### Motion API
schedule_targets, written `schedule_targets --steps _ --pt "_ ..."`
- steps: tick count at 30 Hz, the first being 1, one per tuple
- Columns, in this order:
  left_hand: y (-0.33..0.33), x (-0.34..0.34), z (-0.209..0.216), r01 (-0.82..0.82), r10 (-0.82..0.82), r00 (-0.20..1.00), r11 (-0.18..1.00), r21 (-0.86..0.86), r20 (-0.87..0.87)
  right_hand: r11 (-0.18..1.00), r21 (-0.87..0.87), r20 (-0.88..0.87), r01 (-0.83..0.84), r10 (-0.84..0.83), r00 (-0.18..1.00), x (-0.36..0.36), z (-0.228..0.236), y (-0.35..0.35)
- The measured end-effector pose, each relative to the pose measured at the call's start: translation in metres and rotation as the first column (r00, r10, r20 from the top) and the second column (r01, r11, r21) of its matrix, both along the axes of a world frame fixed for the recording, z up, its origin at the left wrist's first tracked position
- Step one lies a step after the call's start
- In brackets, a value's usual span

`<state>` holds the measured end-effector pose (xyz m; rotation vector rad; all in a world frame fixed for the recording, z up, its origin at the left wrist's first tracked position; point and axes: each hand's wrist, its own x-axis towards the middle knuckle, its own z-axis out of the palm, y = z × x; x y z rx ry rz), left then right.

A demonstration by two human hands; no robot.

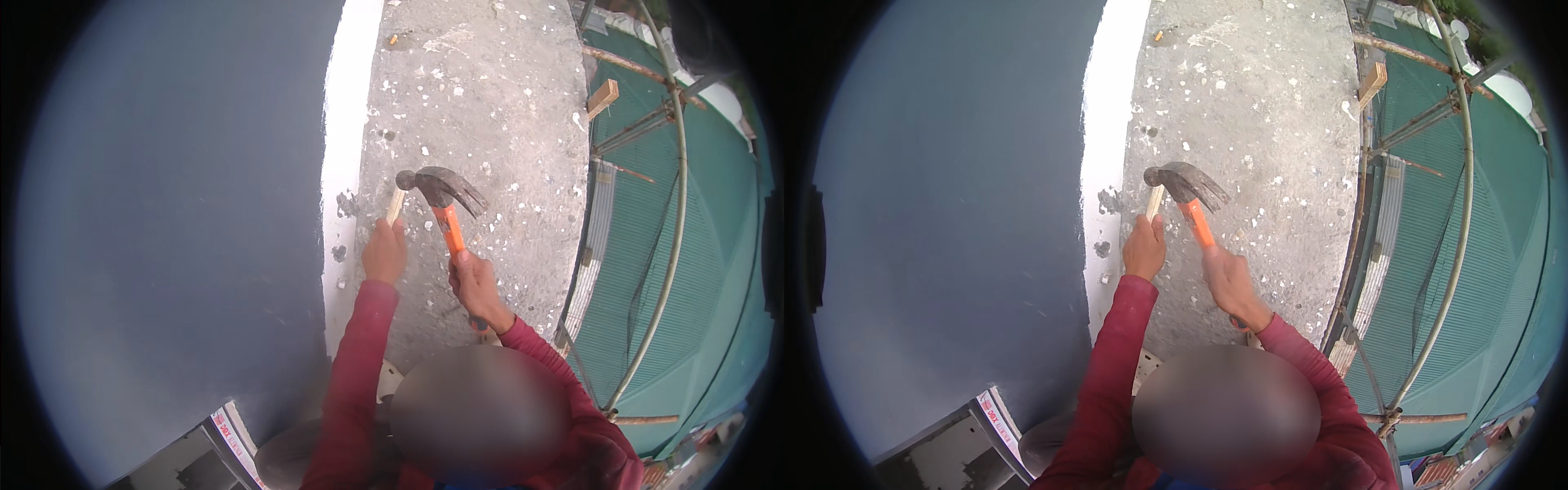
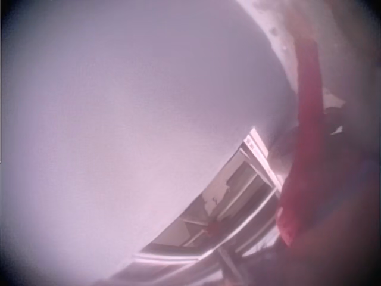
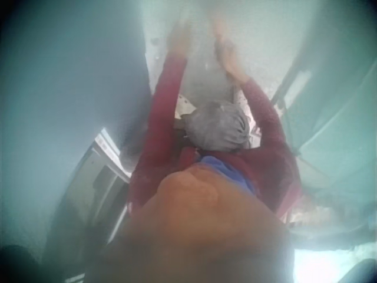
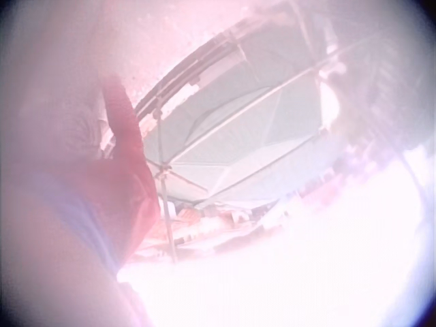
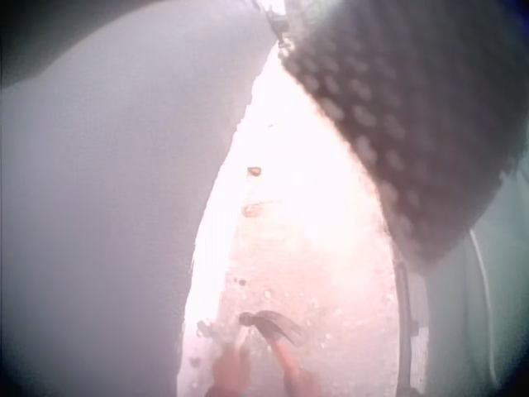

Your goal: The person uses a hammer and chisel to chip away at a concrete ledge, repeatedly striking the chisel to remove small pieces of material. The person works along the edge of the ledge, gradually clearing debris.

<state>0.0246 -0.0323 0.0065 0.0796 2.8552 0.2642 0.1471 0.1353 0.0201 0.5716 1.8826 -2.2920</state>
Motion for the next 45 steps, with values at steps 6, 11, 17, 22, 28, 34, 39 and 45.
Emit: schedule_targets --steps 6,11,17,22,28,34,39,45 --pt "-0.006 0.002 -0.011 0.130 -0.147 0.981 0.983 -0.133 -0.126 0.914 0.383 -0.200 -0.133 0.222 0.954 -0.021 0.010 0.030" --pt "-0.004 -0.003 -0.013 0.075 -0.072 0.997 0.980 -0.186 0.023 0.825 0.501 0.060 -0.262 0.269 0.961 -0.042 0.005 0.032" --pt "-0.012 -0.005 -0.015 0.122 -0.127 0.992 0.982 -0.147 -0.024 0.790 0.473 0.144 -0.389 0.366 0.919 -0.031 0.007 0.027" --pt "-0.013 -0.007 -0.014 0.130 -0.118 0.990 0.977 -0.171 0.081 0.792 0.508 0.181 -0.338 0.285 0.941 -0.042 0.008 0.029" --pt "-0.012 -0.012 -0.021 0.058 -0.041 0.984 0.994 -0.089 0.172 0.864 0.463 0.038 -0.196 0.202 0.979 -0.024 0.024 0.034" --pt "-0.032 0.005 0.009 -0.158 0.109 0.984 0.896 0.415 0.140 0.966 0.255 0.030 -0.044 0.038 0.999 -0.018 0.024 0.015" --pt "-0.041 0.035 0.033 -0.303 0.293 0.952 0.863 0.406 0.087 0.997 0.079 0.164 -0.026 0.013 0.986 -0.007 -0.001 -0.005" --pt "-0.042 0.023 0.033 -0.039 0.109 0.971 0.950 0.310 -0.211 0.999 -0.015 0.145 -0.041 0.043 0.988 -0.001 -0.012 -0.024"
